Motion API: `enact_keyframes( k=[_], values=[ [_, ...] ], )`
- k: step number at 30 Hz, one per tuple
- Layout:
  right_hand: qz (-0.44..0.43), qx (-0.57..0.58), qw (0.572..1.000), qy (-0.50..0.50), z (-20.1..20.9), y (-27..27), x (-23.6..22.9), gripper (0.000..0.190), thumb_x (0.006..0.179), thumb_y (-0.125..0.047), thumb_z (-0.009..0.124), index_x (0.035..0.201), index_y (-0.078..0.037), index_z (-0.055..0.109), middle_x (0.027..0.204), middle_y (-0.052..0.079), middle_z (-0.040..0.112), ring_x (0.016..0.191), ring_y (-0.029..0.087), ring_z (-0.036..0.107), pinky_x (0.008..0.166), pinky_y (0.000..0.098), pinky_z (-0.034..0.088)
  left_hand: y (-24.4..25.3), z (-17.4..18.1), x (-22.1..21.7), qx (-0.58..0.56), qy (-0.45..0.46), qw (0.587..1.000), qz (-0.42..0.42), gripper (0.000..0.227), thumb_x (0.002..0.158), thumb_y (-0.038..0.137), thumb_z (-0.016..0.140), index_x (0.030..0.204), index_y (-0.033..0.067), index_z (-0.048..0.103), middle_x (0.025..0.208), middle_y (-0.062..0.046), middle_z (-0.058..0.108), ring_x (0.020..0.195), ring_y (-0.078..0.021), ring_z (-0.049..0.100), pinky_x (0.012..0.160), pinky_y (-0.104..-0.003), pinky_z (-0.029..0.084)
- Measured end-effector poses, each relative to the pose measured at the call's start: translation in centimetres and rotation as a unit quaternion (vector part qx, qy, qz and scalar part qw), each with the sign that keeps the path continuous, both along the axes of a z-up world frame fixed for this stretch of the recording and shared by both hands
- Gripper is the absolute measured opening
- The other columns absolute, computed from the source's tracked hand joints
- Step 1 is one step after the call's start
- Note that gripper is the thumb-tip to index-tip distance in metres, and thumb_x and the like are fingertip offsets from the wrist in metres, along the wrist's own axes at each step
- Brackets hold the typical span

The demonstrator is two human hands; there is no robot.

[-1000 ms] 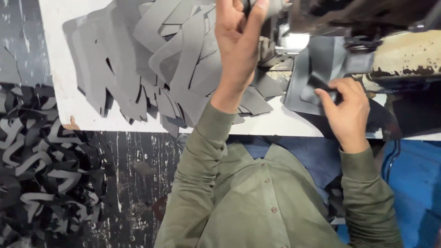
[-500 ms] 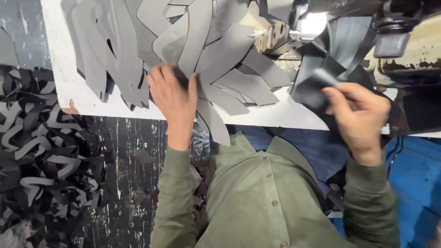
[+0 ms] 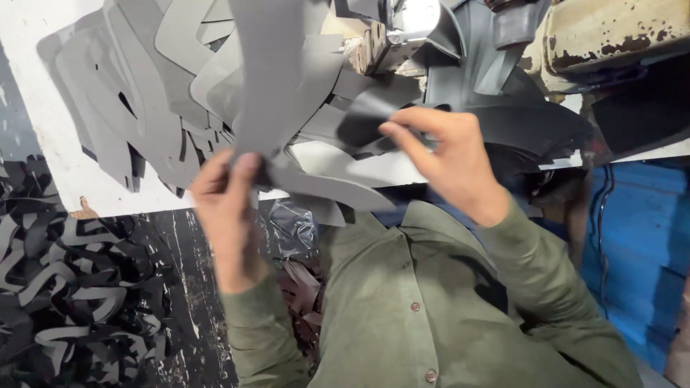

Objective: Stitching together shoe upper components using an industrial sewing machine.

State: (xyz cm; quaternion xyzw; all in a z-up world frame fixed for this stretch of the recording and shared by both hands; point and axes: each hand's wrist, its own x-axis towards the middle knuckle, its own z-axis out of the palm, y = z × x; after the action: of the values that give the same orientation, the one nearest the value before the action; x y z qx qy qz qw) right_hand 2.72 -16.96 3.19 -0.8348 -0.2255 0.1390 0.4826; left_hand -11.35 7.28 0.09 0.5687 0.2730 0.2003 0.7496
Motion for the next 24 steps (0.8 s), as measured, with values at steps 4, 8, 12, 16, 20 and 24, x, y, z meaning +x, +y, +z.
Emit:
enact_keyframes(
  k=[4, 8, 12, 16, 20, 24],
  values=[
    [0.092, 0.061, 0.993, -0.042, 0.5, 2.5, -1.3, 0.014, 0.100, -0.012, 0.074, 0.108, -0.001, 0.072, 0.094, 0.011, 0.074, 0.077, 0.021, 0.070, 0.064, 0.0298, 0.052, -4.6, -0.9, 1.9, -0.079, -0.042, 0.996, -0.024, 0.012, 0.096, -0.002, 0.068, 0.107, -0.0032, 0.073, 0.118, 0.000, 0.064, 0.112, -0.0129, 0.060, 0.097, -0.026, 0.049],
    [0.134, -0.041, 0.990, 0.027, 0.8, 2.4, -0.6, 0.017, 0.100, -0.017, 0.073, 0.101, -0.001, 0.070, 0.075, 0.019, 0.062, 0.062, 0.034, 0.056, 0.059, 0.0406, 0.044, -6.3, -3.4, 2.6, -0.034, -0.061, 0.994, -0.088, 0.011, 0.108, 0.002, 0.069, 0.115, -0.0055, 0.074, 0.105, -0.002, 0.061, 0.105, -0.0112, 0.052, 0.094, -0.027, 0.042],
    [0.267, -0.053, 0.962, 0.022, 1.8, -0.2, 0.6, 0.018, 0.099, -0.018, 0.069, 0.098, 0.000, 0.068, 0.080, 0.019, 0.066, 0.067, 0.037, 0.055, 0.059, 0.0410, 0.044, -5.5, 0.1, 5.4, -0.135, -0.023, 0.981, -0.141, 0.021, 0.114, 0.015, 0.061, 0.128, -0.0010, 0.065, 0.111, -0.002, 0.062, 0.106, -0.0106, 0.053, 0.097, -0.027, 0.043],
    [0.311, -0.096, 0.935, 0.141, 2.0, -1.7, 1.1, 0.019, 0.091, -0.024, 0.070, 0.097, -0.009, 0.079, 0.074, 0.012, 0.073, 0.057, 0.030, 0.061, 0.057, 0.0360, 0.049, -6.0, 3.2, 8.7, -0.127, -0.055, 0.969, -0.207, 0.042, 0.111, 0.027, 0.048, 0.136, -0.0030, 0.062, 0.121, -0.006, 0.070, 0.110, -0.0116, 0.060, 0.101, -0.028, 0.047],
    [0.284, -0.020, 0.942, 0.176, -0.2, -2.6, 0.5, 0.019, 0.093, -0.022, 0.069, 0.100, -0.007, 0.079, 0.082, 0.008, 0.079, 0.063, 0.022, 0.071, 0.062, 0.0313, 0.053, -7.1, 2.3, 9.6, -0.036, -0.106, 0.969, -0.221, 0.039, 0.112, 0.022, 0.049, 0.142, -0.0023, 0.056, 0.126, -0.008, 0.068, 0.124, -0.0136, 0.061, 0.115, -0.029, 0.046],
    [0.274, 0.028, 0.949, 0.156, -2.4, -1.7, -0.8, 0.020, 0.095, -0.020, 0.068, 0.102, -0.004, 0.077, 0.085, 0.009, 0.077, 0.066, 0.019, 0.071, 0.063, 0.0299, 0.053, -7.4, 1.8, 9.9, -0.047, -0.063, 0.971, -0.226, 0.045, 0.110, 0.018, 0.048, 0.151, -0.0005, 0.050, 0.116, -0.011, 0.071, 0.098, -0.0125, 0.059, 0.089, -0.028, 0.049]
  ],
)
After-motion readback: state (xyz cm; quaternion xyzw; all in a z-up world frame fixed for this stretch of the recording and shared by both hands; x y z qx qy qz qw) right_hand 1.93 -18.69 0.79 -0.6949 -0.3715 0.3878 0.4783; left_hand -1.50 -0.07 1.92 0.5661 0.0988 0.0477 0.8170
